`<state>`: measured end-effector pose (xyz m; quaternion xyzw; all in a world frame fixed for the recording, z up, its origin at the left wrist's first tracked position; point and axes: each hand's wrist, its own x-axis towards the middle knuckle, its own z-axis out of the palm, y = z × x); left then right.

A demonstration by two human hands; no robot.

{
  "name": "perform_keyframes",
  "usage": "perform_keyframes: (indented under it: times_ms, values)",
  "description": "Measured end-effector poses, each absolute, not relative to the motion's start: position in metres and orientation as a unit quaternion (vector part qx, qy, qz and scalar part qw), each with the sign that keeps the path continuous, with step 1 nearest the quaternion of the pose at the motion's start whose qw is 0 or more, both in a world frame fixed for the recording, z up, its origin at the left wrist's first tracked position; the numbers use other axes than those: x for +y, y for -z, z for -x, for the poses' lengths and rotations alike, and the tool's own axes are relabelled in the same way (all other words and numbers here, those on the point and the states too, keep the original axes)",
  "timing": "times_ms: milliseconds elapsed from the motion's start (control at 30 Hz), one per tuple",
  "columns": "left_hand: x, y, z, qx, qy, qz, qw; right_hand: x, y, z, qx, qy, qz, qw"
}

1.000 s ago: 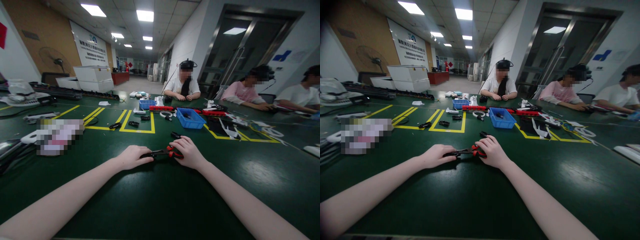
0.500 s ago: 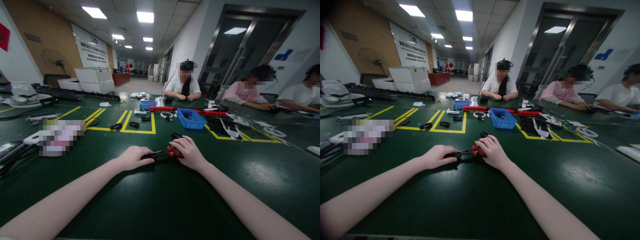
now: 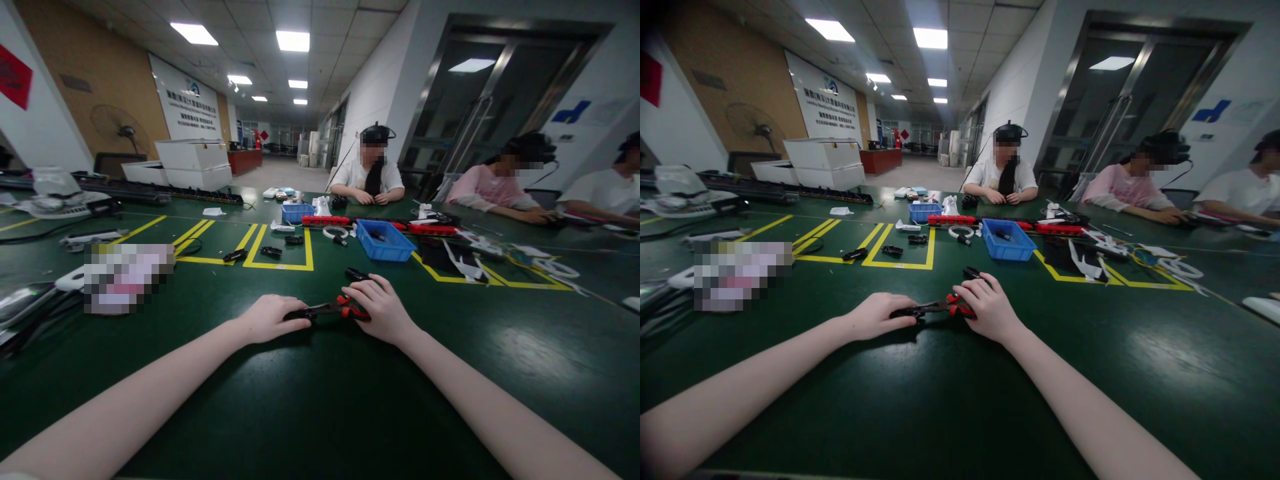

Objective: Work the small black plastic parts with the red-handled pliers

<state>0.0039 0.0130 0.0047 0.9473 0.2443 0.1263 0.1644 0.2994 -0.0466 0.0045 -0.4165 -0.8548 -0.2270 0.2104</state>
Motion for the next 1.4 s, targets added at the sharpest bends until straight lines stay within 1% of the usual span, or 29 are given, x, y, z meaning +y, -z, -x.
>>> perform_keyframes:
  times_ms: [167, 333, 533, 733, 1167, 1400]
  values:
    - [0.0126, -0.0058, -0.0040, 0.240, -0.128, -0.947, 0.172, -0.0461, -0.0047, -0.2996, -0.856, 0.212, 0.418, 0.218]
    - [0.0124, -0.0063, -0.0040, 0.237, -0.125, -0.951, 0.156, -0.0472, -0.0071, -0.2982, -0.861, 0.201, 0.419, 0.210]
    - [0.0118, -0.0071, -0.0036, 0.239, -0.124, -0.949, 0.166, -0.0485, -0.0097, -0.2956, -0.864, 0.182, 0.424, 0.199]
    - [0.0112, -0.0087, -0.0043, 0.240, -0.121, -0.949, 0.165, -0.0483, -0.0092, -0.2953, -0.863, 0.186, 0.420, 0.209]
    - [0.0133, -0.0057, -0.0046, 0.259, -0.136, -0.935, 0.198, -0.0483, -0.0082, -0.2969, -0.852, 0.202, 0.434, 0.212]
    - [0.0131, -0.0067, -0.0046, 0.255, -0.138, -0.937, 0.194, -0.0475, -0.0069, -0.2974, -0.854, 0.199, 0.431, 0.213]
